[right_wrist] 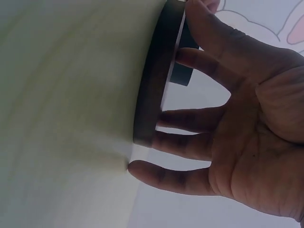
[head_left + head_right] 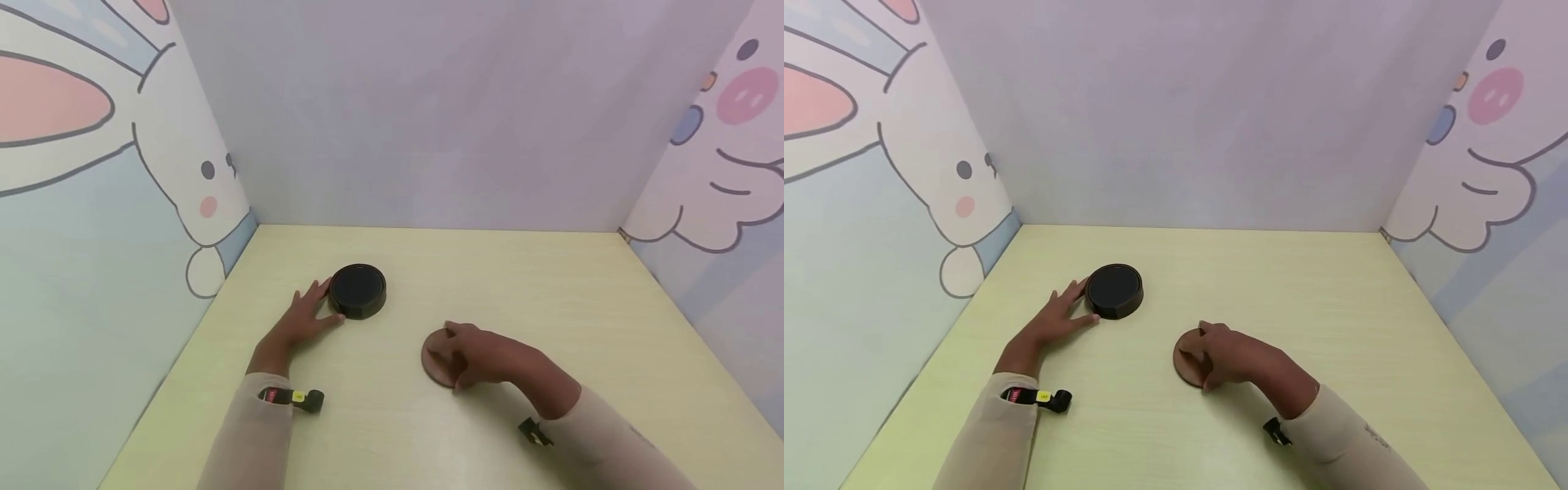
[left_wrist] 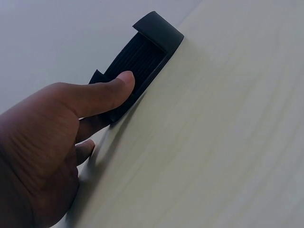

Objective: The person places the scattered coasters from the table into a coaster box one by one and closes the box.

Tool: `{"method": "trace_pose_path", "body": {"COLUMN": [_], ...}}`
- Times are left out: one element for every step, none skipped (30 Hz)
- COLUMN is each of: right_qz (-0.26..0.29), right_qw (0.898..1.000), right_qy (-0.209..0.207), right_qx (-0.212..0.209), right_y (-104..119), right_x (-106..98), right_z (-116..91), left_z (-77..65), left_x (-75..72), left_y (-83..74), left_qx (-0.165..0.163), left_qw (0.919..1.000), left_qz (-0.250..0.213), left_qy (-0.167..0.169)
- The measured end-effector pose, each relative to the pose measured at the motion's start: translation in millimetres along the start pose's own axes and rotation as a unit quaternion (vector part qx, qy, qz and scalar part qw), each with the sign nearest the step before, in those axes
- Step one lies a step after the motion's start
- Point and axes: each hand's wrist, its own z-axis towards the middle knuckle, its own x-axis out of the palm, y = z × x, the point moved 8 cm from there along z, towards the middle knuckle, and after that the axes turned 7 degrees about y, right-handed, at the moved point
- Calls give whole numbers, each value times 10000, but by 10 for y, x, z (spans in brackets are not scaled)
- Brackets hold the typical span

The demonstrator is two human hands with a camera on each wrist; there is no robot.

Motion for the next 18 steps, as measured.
{"method": "trace_pose_path", "body": {"right_qz": [-66,-113,-152,-189,-228,-287,-337,-376,-403,-436,-470,-477,-501,-502,-495,-503,-503,-498], "right_qw": [10000,9999,9999,9998,9997,9995,9994,9993,9992,9990,9989,9988,9986,9985,9986,9985,9985,9986], "right_qy": [-16,-34,-58,-74,-79,-86,-80,-78,-72,-67,-63,-53,-46,-45,-40,-33,-23,-24], "right_qx": [-12,-10,-12,-11,-11,-22,-39,-35,-3,29,58,96,142,191,199,202,199,197], "right_y": [10,14,15,19,23,30,37,38,37,41,43,44,40,37,41,46,48,49], "right_x": [3,8,15,19,23,26,31,35,38,37,39,43,48,52,56,60,63,61], "right_z": [8,17,28,39,46,50,55,56,52,51,48,46,42,38,36,36,33,31], "left_z": [1,-1,-3,-7,-11,-11,-13,-13,-10,-9,-7,-2,1,4,5,5,5,7], "left_x": [1,0,-2,-6,-10,-12,-14,-14,-10,-14,-16,-15,-12,-8,-6,-6,-9,-12], "left_y": [2,3,3,1,-1,-3,-4,-5,-4,-1,4,10,18,24,27,25,18,13], "left_qx": [-6,-11,-8,0,14,31,42,58,67,65,62,55,43,38,40,41,60,72], "left_qw": [10000,10000,10000,10000,10000,10000,10000,9999,9999,9999,9999,10000,10000,10000,10000,10000,10000,10000], "left_qz": [1,-9,-11,-30,-47,-54,-73,-80,-93,-90,-83,-69,-58,-54,-48,-35,-15,5], "left_qy": [5,8,7,5,-2,-9,-14,-16,-14,-9,-4,2,8,11,8,6,-3,-13]}}
